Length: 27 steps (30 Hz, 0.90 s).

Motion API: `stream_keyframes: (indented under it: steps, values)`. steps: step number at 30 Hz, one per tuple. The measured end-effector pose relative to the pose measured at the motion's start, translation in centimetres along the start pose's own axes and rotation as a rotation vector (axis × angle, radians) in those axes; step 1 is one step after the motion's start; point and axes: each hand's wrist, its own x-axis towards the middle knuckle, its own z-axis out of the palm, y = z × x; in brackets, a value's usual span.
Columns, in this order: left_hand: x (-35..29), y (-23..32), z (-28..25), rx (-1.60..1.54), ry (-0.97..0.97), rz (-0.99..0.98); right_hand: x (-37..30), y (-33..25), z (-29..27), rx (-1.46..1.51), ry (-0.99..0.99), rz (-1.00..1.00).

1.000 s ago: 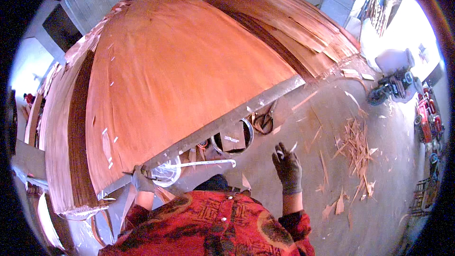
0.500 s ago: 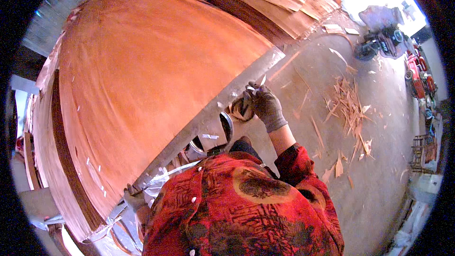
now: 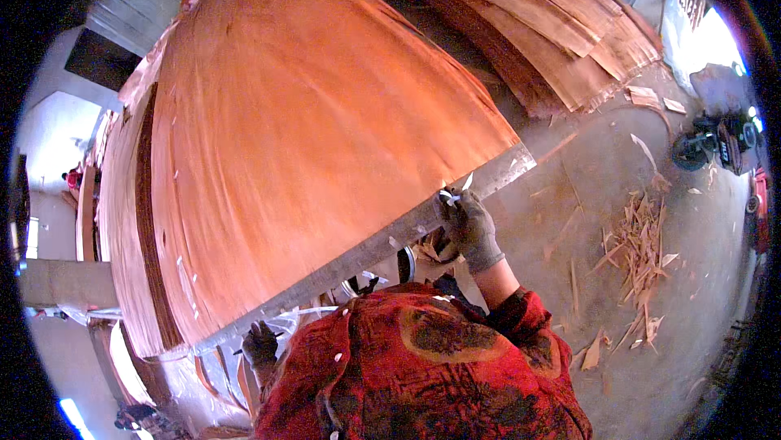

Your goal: The person applies thin wood veneer sheets to a large curved wooden surface. They smooth the veneer, use a utility knife to trim edges, and secure the sheets with small white clips. The person repeatedly lifts and adjusts the veneer to ensure proper adhesion and alignment.

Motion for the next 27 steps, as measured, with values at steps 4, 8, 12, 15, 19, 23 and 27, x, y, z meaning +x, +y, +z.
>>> stream_keyframes:
  steps: [4,8,12,15,19,23,27]
  values:
    - [-0.2,3.2,0.3,0.213,-0.070,-0.058,0.6,-0.7,2.1,0.093,0.072,0.041]
    - [0.8,5.7,2.6,-1.231,0.558,-0.807,2.7,-0.1,1.7,0.306,-0.094,0.225]
    - [1.9,8.0,1.3,-1.336,0.688,-0.752,4.5,1.2,0.4,-1.430,-0.142,-0.440]
    - [3.5,11.8,-1.1,-1.221,0.678,-0.848,5.9,-0.9,-0.1,-1.746,-0.133,-0.572]
    - [3.6,11.7,-3.9,-1.128,0.748,-0.989,7.1,-3.0,0.9,-1.039,-0.158,-0.276]
    - [3.9,9.4,-3.7,-1.261,0.816,-0.943,6.0,-6.1,6.1,-0.804,-0.027,-0.073]
    - [3.5,8.1,-4.1,-1.339,0.654,-0.962,4.3,-7.8,11.2,-0.368,-0.167,0.093]
